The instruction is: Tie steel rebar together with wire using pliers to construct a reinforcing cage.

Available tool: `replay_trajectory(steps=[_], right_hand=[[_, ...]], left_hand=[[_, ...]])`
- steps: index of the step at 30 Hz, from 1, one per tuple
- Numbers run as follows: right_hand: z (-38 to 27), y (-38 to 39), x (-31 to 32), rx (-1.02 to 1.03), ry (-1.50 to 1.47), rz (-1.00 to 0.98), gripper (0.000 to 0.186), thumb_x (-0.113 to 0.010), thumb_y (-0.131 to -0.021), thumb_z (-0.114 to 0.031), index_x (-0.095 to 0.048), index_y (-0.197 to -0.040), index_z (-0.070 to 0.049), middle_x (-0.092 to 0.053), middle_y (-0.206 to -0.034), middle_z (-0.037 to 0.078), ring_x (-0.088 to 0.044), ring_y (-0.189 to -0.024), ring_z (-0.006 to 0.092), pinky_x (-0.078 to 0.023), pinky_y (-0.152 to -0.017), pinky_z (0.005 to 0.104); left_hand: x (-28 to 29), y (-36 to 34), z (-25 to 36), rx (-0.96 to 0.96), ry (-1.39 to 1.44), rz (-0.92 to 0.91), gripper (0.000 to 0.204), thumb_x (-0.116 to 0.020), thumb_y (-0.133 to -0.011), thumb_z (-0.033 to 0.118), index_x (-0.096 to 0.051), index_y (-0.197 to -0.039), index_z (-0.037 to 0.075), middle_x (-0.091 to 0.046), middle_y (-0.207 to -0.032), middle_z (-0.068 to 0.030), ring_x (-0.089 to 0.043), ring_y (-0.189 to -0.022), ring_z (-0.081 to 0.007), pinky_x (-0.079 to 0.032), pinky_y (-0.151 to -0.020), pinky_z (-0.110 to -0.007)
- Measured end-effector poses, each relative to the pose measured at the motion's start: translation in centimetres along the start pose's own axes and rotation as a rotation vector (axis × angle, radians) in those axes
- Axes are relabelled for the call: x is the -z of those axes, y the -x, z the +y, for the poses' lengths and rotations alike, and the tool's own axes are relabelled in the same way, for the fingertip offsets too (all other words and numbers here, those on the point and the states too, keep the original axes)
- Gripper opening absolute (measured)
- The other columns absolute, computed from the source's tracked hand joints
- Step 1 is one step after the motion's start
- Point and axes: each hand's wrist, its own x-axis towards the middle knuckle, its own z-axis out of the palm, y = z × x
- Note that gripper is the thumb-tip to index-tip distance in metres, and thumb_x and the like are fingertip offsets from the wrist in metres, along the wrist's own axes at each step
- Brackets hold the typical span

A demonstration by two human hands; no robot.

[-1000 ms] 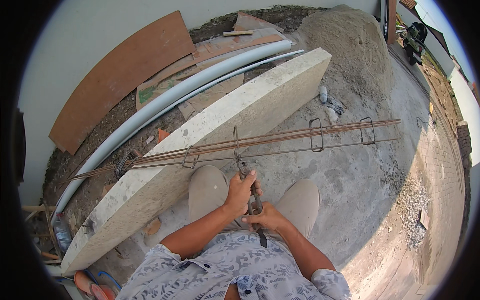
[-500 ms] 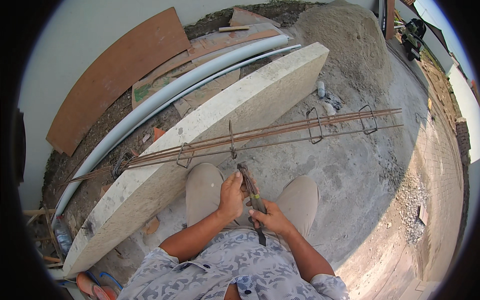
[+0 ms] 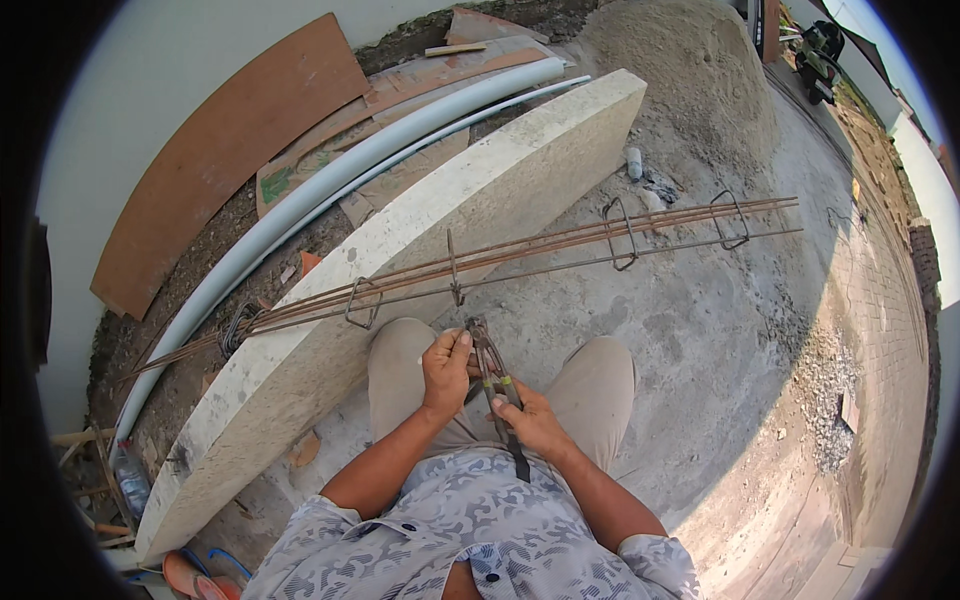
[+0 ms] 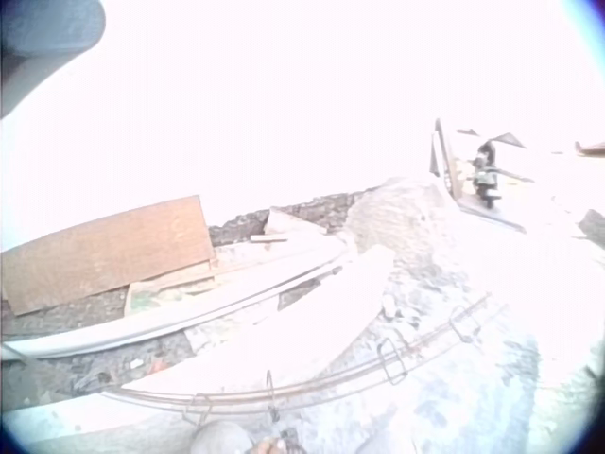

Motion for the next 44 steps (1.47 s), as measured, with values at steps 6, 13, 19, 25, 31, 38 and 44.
replay_trajectory(steps=[6, 13, 19, 25, 31, 38, 44], right_hand=[[1.0, 0.7, -1.7, 0.117, -0.242, 0.054, 0.048, -0.061, -0.101, -0.018, -0.053, -0.146, -0.003, -0.069, -0.113, 0.007, -0.064, -0.094, 0.0141, -0.049, -0.09, 0.0295], [2.6, 0.3, -1.5, 0.066, -0.29, 0.225, 0.047, -0.061, -0.099, -0.013, -0.055, -0.145, -0.002, -0.065, -0.119, 0.005, -0.061, -0.11, 0.0142, -0.048, -0.096, 0.0297], [2.5, 0.3, -0.8, 0.586, 0.196, 0.31, 0.049, -0.064, -0.096, -0.009, -0.055, -0.143, 0.001, -0.066, -0.127, 0.01, -0.06, -0.116, 0.0163, -0.046, -0.104, 0.0315], [1.1, -0.3, -0.5, 0.296, 0.089, 0.237, 0.037, -0.059, -0.102, -0.009, -0.059, -0.138, 0.002, -0.069, -0.118, 0.01, -0.068, -0.101, 0.0158, -0.054, -0.089, 0.0292], [1.1, -2.4, 0.4, 0.654, 0.374, 0.406, 0.034, -0.06, -0.102, -0.004, -0.058, -0.135, 0.002, -0.07, -0.11, 0.009, -0.069, -0.091, 0.0145, -0.056, -0.08, 0.0289], [-2.0, -2.4, -1.7, 0.562, 0.088, 0.419, 0.021, -0.061, -0.1, -0.001, -0.058, -0.12, 0.001, -0.068, -0.109, 0.009, -0.062, -0.094, 0.0142, -0.05, -0.084, 0.0277], [-6.1, -0.8, -1.8, 0.786, 0.035, 0.229, 0.031, -0.061, -0.106, -0.018, -0.052, -0.131, -0.003, -0.055, -0.149, 0.019, -0.058, -0.133, 0.0292, -0.044, -0.113, 0.0399]], left_hand=[[-0.6, -0.3, -1.4, -0.339, -0.438, 0.07, 0.02, -0.054, -0.109, 0.015, -0.064, -0.098, 0.001, -0.067, -0.08, -0.0027, -0.06, -0.063, -0.0082, -0.048, -0.056, -0.026], [-0.7, 0.0, -1.1, -0.417, -0.545, 0.046, 0.018, -0.054, -0.108, 0.012, -0.062, -0.098, -0.001, -0.065, -0.076, -0.0049, -0.057, -0.057, -0.0091, -0.046, -0.053, -0.028], [-1.2, 0.5, -0.2, -0.214, -0.329, 0.028, 0.02, -0.053, -0.109, 0.014, -0.062, -0.098, -0.001, -0.067, -0.076, -0.0064, -0.063, -0.06, -0.0091, -0.055, -0.055, -0.026], [-0.4, -0.1, 0.4, -0.574, -0.631, 0.06, 0.017, -0.057, -0.106, 0.012, -0.062, -0.096, -0.001, -0.064, -0.076, -0.01, -0.06, -0.063, -0.0167, -0.049, -0.059, -0.034], [0.0, 0.8, 2.2, -0.608, -0.673, 0.02, 0.016, -0.057, -0.106, 0.011, -0.061, -0.096, -0.002, -0.064, -0.078, -0.011, -0.061, -0.065, -0.0177, -0.05, -0.059, -0.034], [0.0, 1.0, 2.6, -0.306, -0.294, 0.045, 0.017, -0.054, -0.107, 0.01, -0.06, -0.099, -0.004, -0.067, -0.083, -0.0089, -0.07, -0.064, -0.0133, -0.058, -0.055, -0.028], [2.3, 0.9, 1.2, -0.143, -0.379, 0.011, 0.02, -0.056, -0.108, 0.016, -0.059, -0.106, -0.003, -0.069, -0.09, -0.0134, -0.074, -0.067, -0.0187, -0.062, -0.059, -0.032]])
